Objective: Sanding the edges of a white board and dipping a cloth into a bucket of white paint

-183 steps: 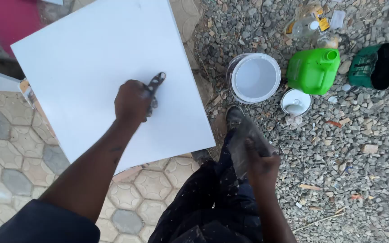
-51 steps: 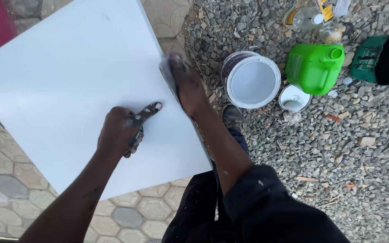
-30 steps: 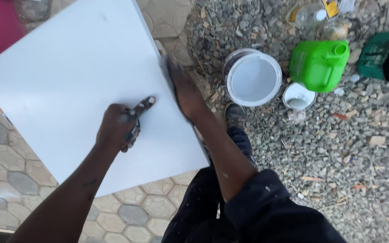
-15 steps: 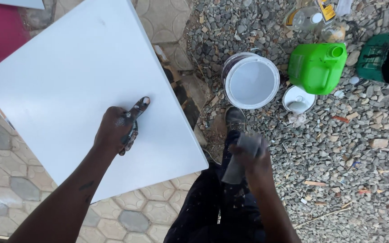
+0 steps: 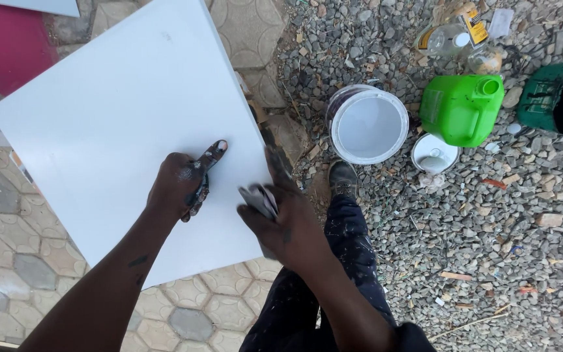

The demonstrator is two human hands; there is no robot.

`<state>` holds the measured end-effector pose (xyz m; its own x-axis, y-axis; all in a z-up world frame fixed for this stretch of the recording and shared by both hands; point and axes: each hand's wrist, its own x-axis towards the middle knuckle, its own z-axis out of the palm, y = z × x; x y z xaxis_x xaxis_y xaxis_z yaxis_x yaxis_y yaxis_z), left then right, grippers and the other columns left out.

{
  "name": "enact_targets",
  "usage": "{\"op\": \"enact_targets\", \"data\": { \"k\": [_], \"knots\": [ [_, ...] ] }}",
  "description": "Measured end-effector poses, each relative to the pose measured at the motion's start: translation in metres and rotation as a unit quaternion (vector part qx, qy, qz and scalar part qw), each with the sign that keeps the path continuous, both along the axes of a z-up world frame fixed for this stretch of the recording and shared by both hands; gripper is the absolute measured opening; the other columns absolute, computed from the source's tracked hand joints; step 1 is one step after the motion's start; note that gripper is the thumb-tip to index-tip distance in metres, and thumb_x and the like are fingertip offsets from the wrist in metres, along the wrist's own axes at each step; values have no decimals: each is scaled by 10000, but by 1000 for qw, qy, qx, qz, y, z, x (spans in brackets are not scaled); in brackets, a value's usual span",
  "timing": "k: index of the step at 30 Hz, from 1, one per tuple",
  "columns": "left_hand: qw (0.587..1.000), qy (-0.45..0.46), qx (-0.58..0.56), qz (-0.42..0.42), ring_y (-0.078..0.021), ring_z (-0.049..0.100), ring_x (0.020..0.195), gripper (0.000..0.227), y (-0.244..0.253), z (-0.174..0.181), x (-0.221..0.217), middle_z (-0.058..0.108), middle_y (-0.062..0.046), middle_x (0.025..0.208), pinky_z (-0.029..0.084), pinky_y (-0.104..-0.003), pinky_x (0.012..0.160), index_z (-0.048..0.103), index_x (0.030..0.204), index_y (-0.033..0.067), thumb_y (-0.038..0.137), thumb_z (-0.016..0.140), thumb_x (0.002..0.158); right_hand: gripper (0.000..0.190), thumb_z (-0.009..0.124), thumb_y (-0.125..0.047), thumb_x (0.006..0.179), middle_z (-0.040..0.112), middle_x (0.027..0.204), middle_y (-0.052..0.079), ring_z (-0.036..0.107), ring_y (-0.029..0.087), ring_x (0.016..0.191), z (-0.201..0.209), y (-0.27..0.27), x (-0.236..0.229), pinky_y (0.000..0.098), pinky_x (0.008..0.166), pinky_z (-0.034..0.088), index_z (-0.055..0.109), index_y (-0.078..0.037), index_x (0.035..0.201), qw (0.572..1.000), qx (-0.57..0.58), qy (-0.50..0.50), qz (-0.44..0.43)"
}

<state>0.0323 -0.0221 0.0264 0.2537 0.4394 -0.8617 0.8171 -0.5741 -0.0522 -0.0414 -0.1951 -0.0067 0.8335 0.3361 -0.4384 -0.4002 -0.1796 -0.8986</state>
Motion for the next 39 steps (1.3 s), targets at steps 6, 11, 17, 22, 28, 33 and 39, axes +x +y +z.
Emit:
{"op": "enact_targets", "data": {
  "k": [6, 11, 17, 22, 28, 33, 39],
  "knots": [
    [1000, -11, -7, -4, -251, 352, 241, 867, 2, -1, -1, 411, -119, 347, 346, -334, 369, 377, 423, 33, 670, 565, 981, 821, 761, -259, 853, 634, 775, -54, 550, 74, 731, 25, -44, -65, 244, 784, 483, 421, -112, 1586, 988, -24, 153, 5],
    [999, -29, -21, 26, -255, 397, 263, 871, 10, -16, -6, 399, -104, 372, 359, -348, 350, 379, 436, 39, 691, 575, 980, 813, 802, -213, 787, 600, 1125, -25, 529, 76, 962, 31, -76, -86, 238, 836, 404, 517, -238, 1548, 946, 22, 320, -47],
    [996, -50, -43, 55, -256, 347, 256, 856, 12, -19, -8, 359, -112, 389, 262, -355, 296, 335, 442, 44, 651, 604, 983, 568, 789, -84, 755, 813, 925, 165, 714, 274, 673, -28, -103, -68, 390, 617, 592, 622, -77, 1297, 905, -20, 389, -171],
    [966, -128, -187, 126, -307, 411, 182, 515, 54, -59, -25, 425, -218, 370, 264, -356, 106, 505, 628, -94, 192, 493, 1055, 361, 711, -206, 933, 764, 920, 235, 769, 379, 788, -96, -77, -51, 474, 657, 657, 649, -15, 1234, 863, 164, 369, -303],
    [964, -102, -239, 50, -306, 448, 208, 499, 70, -56, 15, 465, -245, 408, 302, -329, 107, 522, 602, -136, 134, 509, 1021, 258, 803, -272, 908, 788, 931, 152, 764, 319, 790, -137, -25, -73, 396, 682, 667, 760, -69, 1060, 879, 242, 346, -222],
    [986, -44, -141, -83, -347, 561, 246, 403, 45, -24, 31, 561, -225, 402, 405, -413, 171, 654, 585, -81, 132, 628, 926, 381, 778, -335, 886, 754, 869, 132, 706, 203, 913, -57, -16, -4, 298, 894, 580, 741, 29, 991, 909, 79, 385, -137],
    [981, 61, -49, -176, -245, 489, 250, 708, 11, 2, 51, 515, -156, 351, 410, -331, 314, 622, 504, -23, 509, 644, 970, 426, 848, -518, 724, 771, 905, 91, 752, 255, 905, -122, 66, 104, 375, 778, 554, 794, -188, 989, 920, 60, 310, -233]
  ]
}}
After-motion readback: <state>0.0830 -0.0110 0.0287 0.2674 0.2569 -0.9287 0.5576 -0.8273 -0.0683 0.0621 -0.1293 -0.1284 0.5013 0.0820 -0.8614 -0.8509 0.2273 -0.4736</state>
